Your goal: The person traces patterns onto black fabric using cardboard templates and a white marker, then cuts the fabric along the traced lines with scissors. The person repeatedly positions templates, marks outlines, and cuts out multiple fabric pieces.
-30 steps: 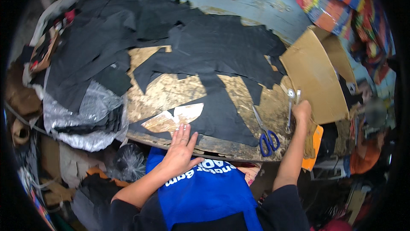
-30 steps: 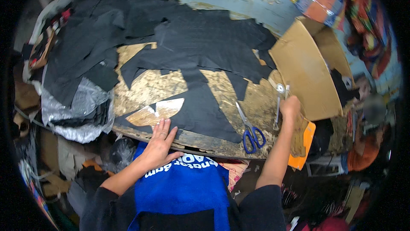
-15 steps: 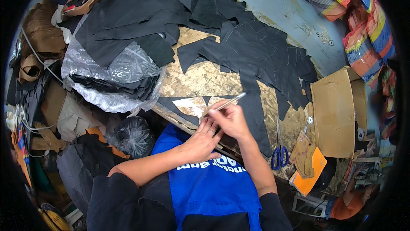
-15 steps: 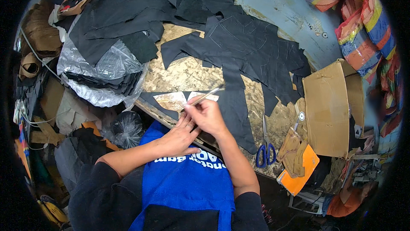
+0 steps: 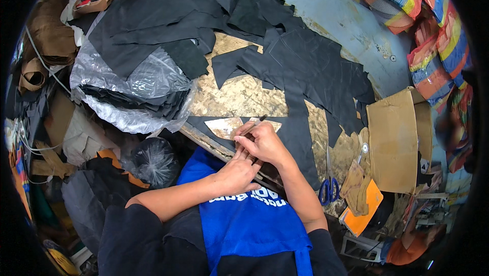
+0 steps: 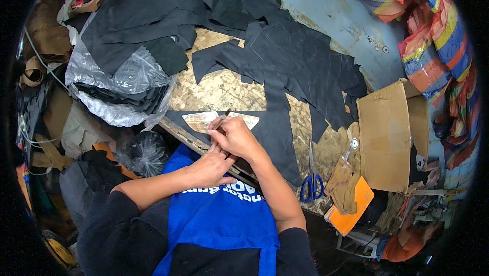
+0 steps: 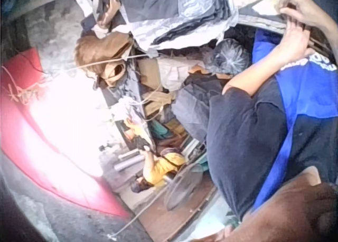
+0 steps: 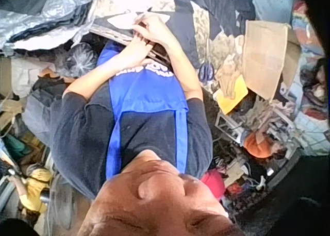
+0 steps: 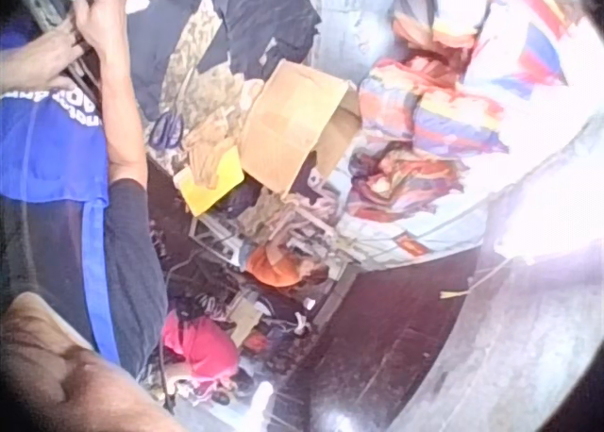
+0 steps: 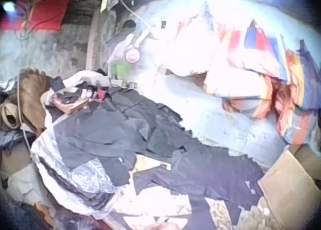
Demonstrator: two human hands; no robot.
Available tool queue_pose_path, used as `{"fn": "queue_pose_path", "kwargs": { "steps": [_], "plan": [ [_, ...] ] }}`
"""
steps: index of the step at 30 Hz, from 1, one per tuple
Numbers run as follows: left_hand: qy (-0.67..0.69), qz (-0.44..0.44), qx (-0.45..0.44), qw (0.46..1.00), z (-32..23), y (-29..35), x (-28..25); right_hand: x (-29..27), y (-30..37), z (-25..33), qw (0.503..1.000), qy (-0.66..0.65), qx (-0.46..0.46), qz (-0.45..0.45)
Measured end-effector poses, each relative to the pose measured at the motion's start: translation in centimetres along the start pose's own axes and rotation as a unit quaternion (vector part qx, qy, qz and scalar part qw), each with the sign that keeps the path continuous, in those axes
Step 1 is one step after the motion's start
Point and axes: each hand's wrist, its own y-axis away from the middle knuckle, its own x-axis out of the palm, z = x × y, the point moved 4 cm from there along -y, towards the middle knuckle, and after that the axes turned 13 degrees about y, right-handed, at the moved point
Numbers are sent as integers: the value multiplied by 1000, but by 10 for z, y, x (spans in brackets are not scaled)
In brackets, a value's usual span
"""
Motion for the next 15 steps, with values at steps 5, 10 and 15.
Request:
{"fn": "queue_pose_path", "kwargs": {
  "steps": [5,10,15],
  "plan": [
    [50,34,-35,998,2,-1,3,18,-23,5,999,-14,-44,-22],
    [46,79,-63,994,1,-2,2,31,-43,13,998,-16,-58,-34],
    [46,93,-61,993,4,-1,5,40,-58,18,997,-7,-39,-59]
  ]
}}
